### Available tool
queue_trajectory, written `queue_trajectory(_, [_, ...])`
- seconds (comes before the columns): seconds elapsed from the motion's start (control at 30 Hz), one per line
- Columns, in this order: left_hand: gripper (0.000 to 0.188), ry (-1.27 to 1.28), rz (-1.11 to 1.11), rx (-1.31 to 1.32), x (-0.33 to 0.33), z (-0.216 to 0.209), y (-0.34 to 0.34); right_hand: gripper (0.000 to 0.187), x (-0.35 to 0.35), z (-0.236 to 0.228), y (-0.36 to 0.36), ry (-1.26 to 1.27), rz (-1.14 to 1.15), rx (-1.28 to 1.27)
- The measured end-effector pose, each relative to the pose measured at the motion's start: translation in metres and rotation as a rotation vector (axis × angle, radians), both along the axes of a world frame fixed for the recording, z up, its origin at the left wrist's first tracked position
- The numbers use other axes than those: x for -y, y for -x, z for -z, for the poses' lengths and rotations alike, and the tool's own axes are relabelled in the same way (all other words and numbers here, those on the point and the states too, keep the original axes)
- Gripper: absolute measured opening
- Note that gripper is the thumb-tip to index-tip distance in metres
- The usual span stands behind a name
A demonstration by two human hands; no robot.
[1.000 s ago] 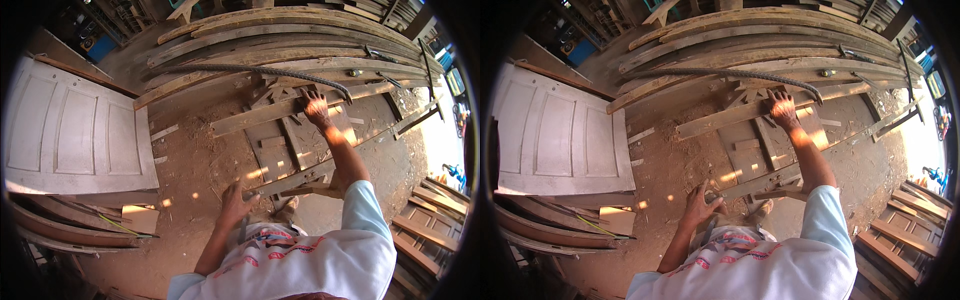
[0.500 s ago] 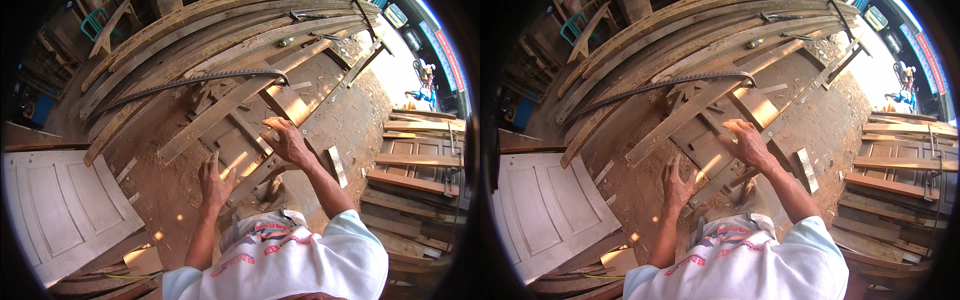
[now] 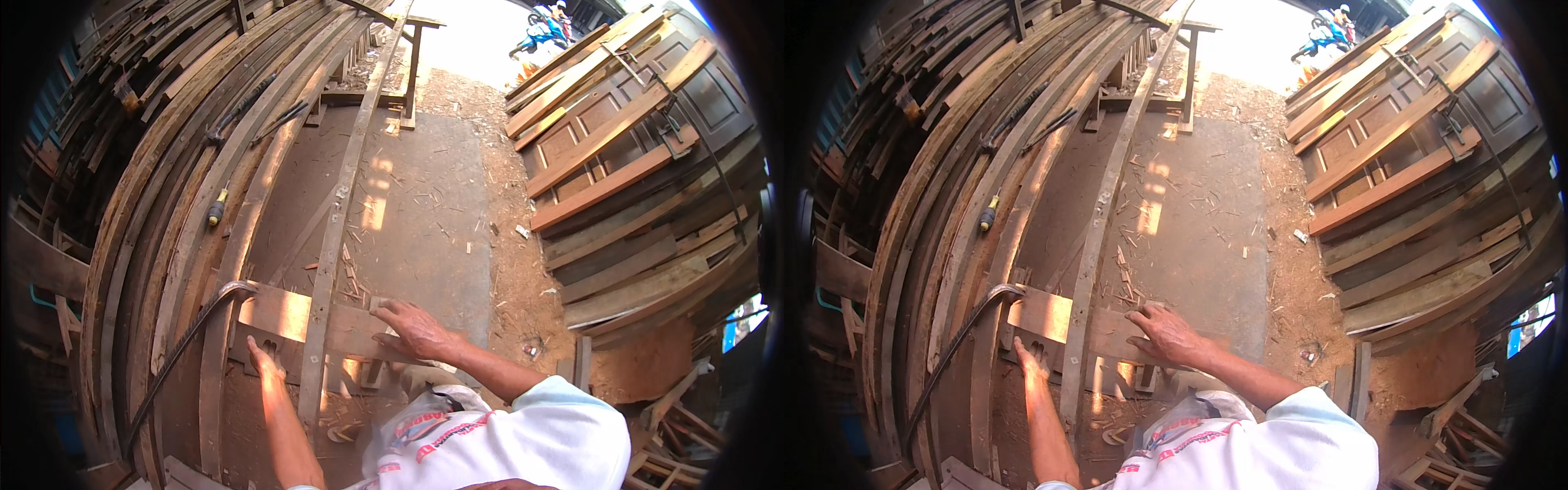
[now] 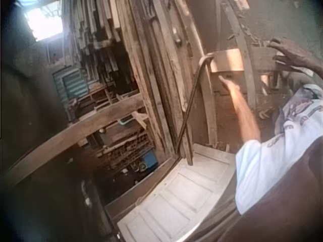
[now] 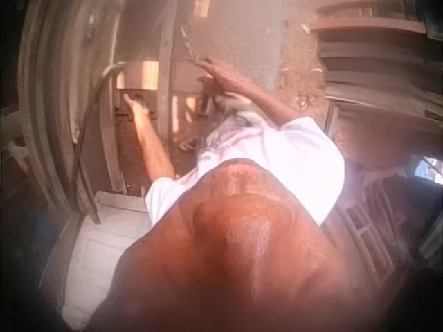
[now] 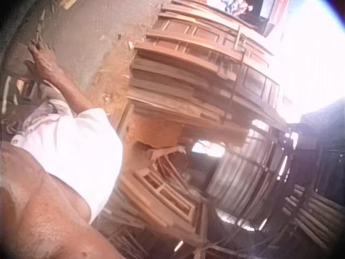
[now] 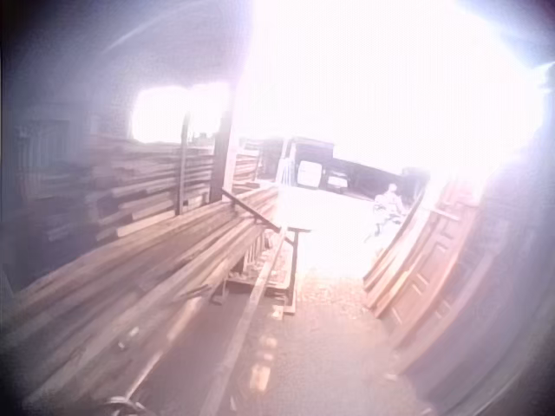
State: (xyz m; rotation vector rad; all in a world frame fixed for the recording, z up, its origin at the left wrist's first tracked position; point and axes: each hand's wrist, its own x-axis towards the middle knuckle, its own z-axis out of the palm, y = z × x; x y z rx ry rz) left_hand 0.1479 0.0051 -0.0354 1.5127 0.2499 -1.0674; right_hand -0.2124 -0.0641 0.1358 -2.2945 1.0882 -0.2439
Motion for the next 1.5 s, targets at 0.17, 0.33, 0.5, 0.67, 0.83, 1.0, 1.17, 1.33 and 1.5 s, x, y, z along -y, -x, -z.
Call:
queue_trajectory(0.17, [0.090,-0.286,0.056,0.384,0.068,0.003,0.026,0.066,-0.045,0.025,0.052,-0.093,0.008,-0.201])
queue_trajectory(0.33, [0.088,-0.355,-0.121,0.317,0.080,0.019,0.018,0.065,-0.063,0.055,0.063,-0.138,0.001,-0.271])
queue_trajectory(0.5, [0.088,-0.502,-0.032,0.518,0.085,0.041,0.015,0.065,-0.044,0.059,0.047,-0.082,-0.030,-0.148])
queue_trajectory(0.67, [0.083,-0.428,-0.116,0.525,0.088,0.006,0.034,0.062,-0.007,0.038,0.022,-0.099,-0.060,-0.098])
queue_trajectory(0.83, [0.083,-0.540,-0.069,0.579,0.085,0.006,0.031,0.060,0.084,0.022,-0.014,0.044,-0.042,0.116])
queue_trajectory(1.0, [0.086,-0.531,-0.062,0.563,0.086,-0.013,0.037,0.047,0.225,0.031,-0.118,0.171,-0.150,0.311])
queue_trajectory(1.17, [0.087,-0.527,-0.089,0.570,0.088,-0.017,0.041,0.039,0.351,0.051,-0.270,0.285,-0.145,0.509])
queue_trajectory(1.33, [0.086,-0.538,-0.027,0.625,0.075,0.006,0.035,0.046,0.437,0.056,-0.389,0.414,-0.068,0.447])
queue_trajectory(1.5, [0.092,-0.592,-0.005,0.630,0.086,-0.018,0.040,0.038,0.487,0.084,-0.443,0.504,0.014,0.230])
